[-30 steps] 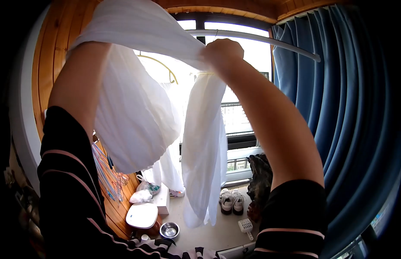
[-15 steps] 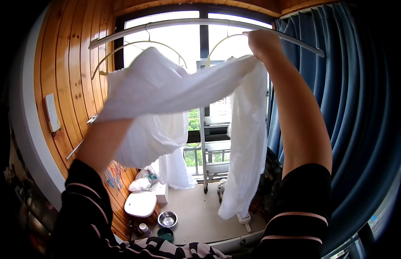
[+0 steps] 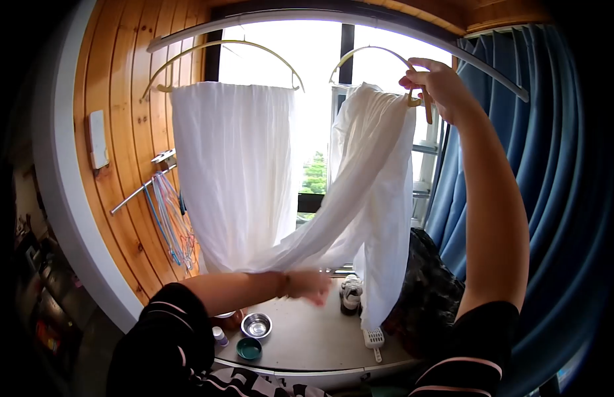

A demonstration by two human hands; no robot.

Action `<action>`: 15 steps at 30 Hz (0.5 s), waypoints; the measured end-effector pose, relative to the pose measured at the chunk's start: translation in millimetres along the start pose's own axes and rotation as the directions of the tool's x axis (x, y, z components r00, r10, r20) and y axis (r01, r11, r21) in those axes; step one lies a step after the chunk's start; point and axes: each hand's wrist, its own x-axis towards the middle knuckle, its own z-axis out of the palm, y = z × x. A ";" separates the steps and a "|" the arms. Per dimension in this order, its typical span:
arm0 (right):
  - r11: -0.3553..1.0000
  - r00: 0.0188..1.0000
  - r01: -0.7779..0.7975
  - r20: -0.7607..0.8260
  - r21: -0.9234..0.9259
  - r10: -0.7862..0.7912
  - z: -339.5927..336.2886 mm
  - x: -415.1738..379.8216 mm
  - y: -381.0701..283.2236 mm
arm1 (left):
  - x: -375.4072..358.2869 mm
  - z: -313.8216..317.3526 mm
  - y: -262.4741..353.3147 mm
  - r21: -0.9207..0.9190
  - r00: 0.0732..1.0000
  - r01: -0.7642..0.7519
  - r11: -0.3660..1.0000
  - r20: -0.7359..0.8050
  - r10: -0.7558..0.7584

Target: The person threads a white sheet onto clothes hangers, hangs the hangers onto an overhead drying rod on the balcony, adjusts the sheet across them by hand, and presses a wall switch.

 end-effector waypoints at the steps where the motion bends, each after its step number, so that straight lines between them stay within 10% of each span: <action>1: 0.999 0.999 0.028 0.026 -0.030 -0.027 -1.2 3.0 6.7 | -25.4 12.3 -3.8 0.247 0.981 0.098 0.964 0.140 -0.135; 2: 0.999 0.999 0.029 0.026 0.021 -0.030 4.0 2.8 9.5 | -61.9 30.1 11.2 0.326 0.928 0.131 0.936 0.292 -0.232; 3: 0.997 0.999 0.031 0.023 0.075 -0.032 8.8 -0.9 12.4 | -100.8 52.2 42.7 0.811 0.950 -0.169 0.560 0.286 -0.127; 5: 0.982 1.000 -0.004 -0.001 0.189 0.004 26.0 -11.3 1.0 | -174.1 57.6 103.4 0.967 0.920 -0.198 0.158 0.127 0.370; 7: 0.981 0.996 0.024 -0.084 0.191 -0.008 38.3 -3.7 8.8 | -221.6 27.5 161.7 0.977 0.466 0.170 0.131 -0.197 0.863; 9: 0.985 0.987 0.056 -0.155 0.166 -0.030 44.6 7.2 20.7 | -265.7 -10.8 233.6 0.728 -0.094 0.672 -0.135 0.265 0.960; 12: 0.965 0.974 0.095 -0.222 0.245 -0.039 52.1 15.8 21.3 | -294.4 -52.5 291.0 0.358 -0.164 0.919 0.167 -0.039 0.986; 14: 0.976 0.971 0.083 -0.238 0.202 -0.033 52.2 17.0 9.0 | -298.0 -86.2 315.1 0.587 -0.003 0.778 0.223 -0.351 0.936; 15: 0.982 0.970 0.067 -0.243 0.179 -0.022 52.2 16.9 5.1 | -295.9 -94.0 316.4 0.716 -0.031 0.516 0.470 -0.533 0.846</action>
